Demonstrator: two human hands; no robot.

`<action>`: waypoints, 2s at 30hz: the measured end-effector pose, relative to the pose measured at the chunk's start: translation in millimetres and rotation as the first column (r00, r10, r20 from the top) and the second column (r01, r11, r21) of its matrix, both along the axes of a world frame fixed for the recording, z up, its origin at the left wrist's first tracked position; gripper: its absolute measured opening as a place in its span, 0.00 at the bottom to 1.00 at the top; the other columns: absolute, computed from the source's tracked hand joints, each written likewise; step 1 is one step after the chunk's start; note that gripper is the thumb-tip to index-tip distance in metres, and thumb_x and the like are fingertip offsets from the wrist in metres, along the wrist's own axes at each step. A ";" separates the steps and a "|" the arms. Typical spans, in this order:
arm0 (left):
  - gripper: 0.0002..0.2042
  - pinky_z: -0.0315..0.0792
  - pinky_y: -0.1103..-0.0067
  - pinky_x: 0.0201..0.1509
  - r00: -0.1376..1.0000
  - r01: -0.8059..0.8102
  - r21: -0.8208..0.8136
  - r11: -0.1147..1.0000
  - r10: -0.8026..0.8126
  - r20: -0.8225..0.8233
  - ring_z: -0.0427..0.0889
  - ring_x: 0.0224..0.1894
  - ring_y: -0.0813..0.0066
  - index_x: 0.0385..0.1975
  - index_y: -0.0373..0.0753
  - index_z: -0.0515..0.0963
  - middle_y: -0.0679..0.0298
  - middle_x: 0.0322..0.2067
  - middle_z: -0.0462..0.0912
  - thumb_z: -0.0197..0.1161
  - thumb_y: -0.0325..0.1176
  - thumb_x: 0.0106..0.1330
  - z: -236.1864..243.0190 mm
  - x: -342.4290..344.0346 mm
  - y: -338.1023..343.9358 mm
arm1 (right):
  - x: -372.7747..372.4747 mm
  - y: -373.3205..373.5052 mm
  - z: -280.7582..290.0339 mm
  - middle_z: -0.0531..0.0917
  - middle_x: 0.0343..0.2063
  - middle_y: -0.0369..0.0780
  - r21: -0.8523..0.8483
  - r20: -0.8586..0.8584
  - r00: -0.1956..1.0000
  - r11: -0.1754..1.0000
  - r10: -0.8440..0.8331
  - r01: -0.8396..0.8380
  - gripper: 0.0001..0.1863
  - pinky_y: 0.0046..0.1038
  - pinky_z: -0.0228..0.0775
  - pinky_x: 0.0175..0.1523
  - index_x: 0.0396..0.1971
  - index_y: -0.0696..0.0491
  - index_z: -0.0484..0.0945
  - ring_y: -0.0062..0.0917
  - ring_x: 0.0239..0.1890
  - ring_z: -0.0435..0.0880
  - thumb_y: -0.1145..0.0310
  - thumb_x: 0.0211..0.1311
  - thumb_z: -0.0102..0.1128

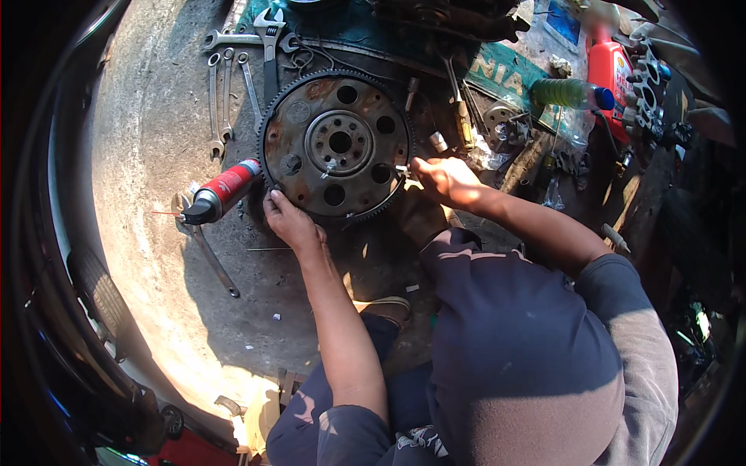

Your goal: Installing and tightening bolts on a car engine flywheel.

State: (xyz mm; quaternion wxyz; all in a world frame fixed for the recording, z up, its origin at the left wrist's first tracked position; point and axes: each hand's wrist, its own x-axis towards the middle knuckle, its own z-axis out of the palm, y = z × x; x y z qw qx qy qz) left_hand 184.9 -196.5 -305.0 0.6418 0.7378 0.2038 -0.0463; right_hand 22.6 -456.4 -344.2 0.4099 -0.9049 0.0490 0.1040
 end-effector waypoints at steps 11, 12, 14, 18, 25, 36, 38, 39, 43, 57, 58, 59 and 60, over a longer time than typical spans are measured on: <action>0.15 0.72 0.74 0.52 0.999 -0.035 0.015 0.999 0.035 -0.032 0.76 0.45 0.74 0.49 0.29 0.76 0.60 0.44 0.80 0.50 0.37 0.81 5.2 -4.0 -3.8 | -3.7 2.7 48.6 0.83 0.31 0.45 -0.086 -0.042 0.999 0.996 0.021 -0.025 0.11 0.46 0.76 0.38 0.46 0.46 0.77 0.45 0.33 0.85 0.67 0.64 0.56; 0.15 0.72 0.75 0.52 0.999 -0.032 0.014 0.999 0.033 -0.029 0.76 0.44 0.74 0.49 0.29 0.76 0.60 0.44 0.80 0.50 0.37 0.81 7.6 -3.5 -7.5 | -4.5 1.6 46.6 0.83 0.31 0.45 -0.063 -0.023 0.999 0.998 -0.027 0.025 0.12 0.45 0.76 0.38 0.46 0.46 0.77 0.44 0.34 0.85 0.67 0.64 0.56; 0.15 0.73 0.75 0.51 0.998 -0.053 -0.016 0.998 0.052 -0.040 0.76 0.44 0.74 0.49 0.29 0.76 0.60 0.44 0.80 0.50 0.37 0.81 12.6 -4.5 -15.4 | 2.5 -2.5 35.2 0.82 0.29 0.45 -0.029 -0.016 0.998 0.998 -0.055 0.054 0.12 0.45 0.76 0.38 0.47 0.46 0.77 0.45 0.34 0.85 0.67 0.64 0.56; 0.16 0.73 0.75 0.50 0.998 -0.044 0.013 0.999 0.045 -0.048 0.76 0.44 0.74 0.49 0.28 0.76 0.60 0.44 0.80 0.50 0.37 0.81 13.2 -3.8 -14.0 | 10.2 -19.2 -9.8 0.81 0.25 0.43 -0.167 0.018 0.999 0.985 -0.037 0.039 0.14 0.41 0.73 0.29 0.48 0.48 0.78 0.42 0.26 0.83 0.63 0.68 0.49; 0.16 0.74 0.74 0.50 0.997 -0.068 -0.049 0.996 0.065 -0.051 0.77 0.43 0.73 0.49 0.27 0.76 0.59 0.43 0.80 0.50 0.37 0.80 15.5 -1.6 -12.9 | 24.5 -8.7 18.6 0.84 0.27 0.47 -0.070 -0.053 0.997 0.996 -0.058 0.055 0.14 0.43 0.76 0.37 0.46 0.49 0.81 0.46 0.29 0.83 0.67 0.65 0.51; 0.15 0.74 0.74 0.50 0.991 -0.128 -0.085 0.988 0.125 -0.042 0.77 0.44 0.73 0.48 0.27 0.76 0.59 0.43 0.80 0.50 0.35 0.80 22.6 -11.6 -23.1 | -13.8 -10.1 52.9 0.85 0.35 0.53 -0.123 -0.277 0.952 0.988 -0.129 0.099 0.11 0.50 0.74 0.45 0.43 0.52 0.76 0.53 0.39 0.84 0.63 0.69 0.52; 0.15 0.74 0.74 0.51 0.992 -0.124 -0.075 0.990 0.121 -0.038 0.77 0.44 0.73 0.48 0.28 0.76 0.59 0.44 0.80 0.50 0.35 0.80 26.9 -15.1 -28.2 | -18.3 -19.5 50.5 0.85 0.34 0.52 -0.178 -0.224 0.956 0.972 -0.192 0.153 0.10 0.50 0.74 0.45 0.44 0.51 0.77 0.53 0.38 0.84 0.63 0.69 0.53; 0.15 0.74 0.74 0.51 0.994 -0.101 -0.081 0.992 0.098 -0.042 0.77 0.44 0.73 0.48 0.28 0.76 0.59 0.44 0.80 0.50 0.35 0.80 27.9 -17.1 -35.7 | -44.8 -24.6 29.7 0.85 0.31 0.50 -0.189 -0.085 0.978 0.967 -0.190 0.172 0.10 0.49 0.75 0.42 0.45 0.49 0.78 0.52 0.37 0.84 0.63 0.69 0.54; 0.14 0.74 0.74 0.51 0.989 -0.147 -0.106 0.983 0.144 -0.041 0.77 0.44 0.73 0.48 0.28 0.76 0.59 0.44 0.80 0.49 0.35 0.80 28.9 -17.9 -30.3 | -50.2 5.6 54.7 0.84 0.27 0.49 -0.051 -0.176 0.984 0.999 -0.024 0.015 0.08 0.44 0.77 0.34 0.41 0.48 0.80 0.49 0.30 0.85 0.64 0.65 0.60; 0.16 0.74 0.73 0.52 0.989 -0.142 -0.121 0.982 0.137 -0.050 0.77 0.45 0.72 0.49 0.27 0.75 0.58 0.45 0.80 0.49 0.35 0.80 37.6 -17.6 -36.4 | -30.7 1.7 47.3 0.85 0.27 0.47 -0.061 -0.022 0.998 0.997 0.054 -0.055 0.11 0.43 0.78 0.35 0.45 0.49 0.82 0.47 0.31 0.85 0.65 0.63 0.61; 0.16 0.74 0.73 0.52 0.990 -0.141 -0.117 0.983 0.136 -0.048 0.77 0.45 0.72 0.49 0.27 0.75 0.58 0.45 0.80 0.49 0.35 0.80 37.0 -15.0 -35.7 | -27.2 0.8 46.9 0.85 0.27 0.47 -0.057 -0.019 0.998 0.997 0.053 -0.054 0.11 0.43 0.78 0.35 0.45 0.49 0.82 0.47 0.31 0.85 0.65 0.63 0.61; 0.16 0.73 0.73 0.52 0.990 -0.138 -0.098 0.986 0.135 -0.041 0.77 0.44 0.72 0.49 0.27 0.75 0.58 0.45 0.80 0.49 0.35 0.80 36.2 -11.9 -35.0 | -21.6 -3.1 46.1 0.85 0.29 0.47 -0.069 -0.028 0.995 0.993 0.096 -0.098 0.13 0.42 0.79 0.36 0.47 0.48 0.81 0.47 0.32 0.85 0.66 0.63 0.61; 0.15 0.73 0.73 0.52 0.991 -0.134 -0.083 0.987 0.131 -0.039 0.77 0.44 0.72 0.49 0.27 0.75 0.58 0.45 0.80 0.49 0.35 0.80 36.0 -11.3 -37.4 | -16.9 -9.2 47.9 0.85 0.31 0.47 -0.085 -0.042 0.990 0.986 0.137 -0.140 0.15 0.42 0.79 0.37 0.50 0.47 0.81 0.46 0.34 0.86 0.66 0.63 0.61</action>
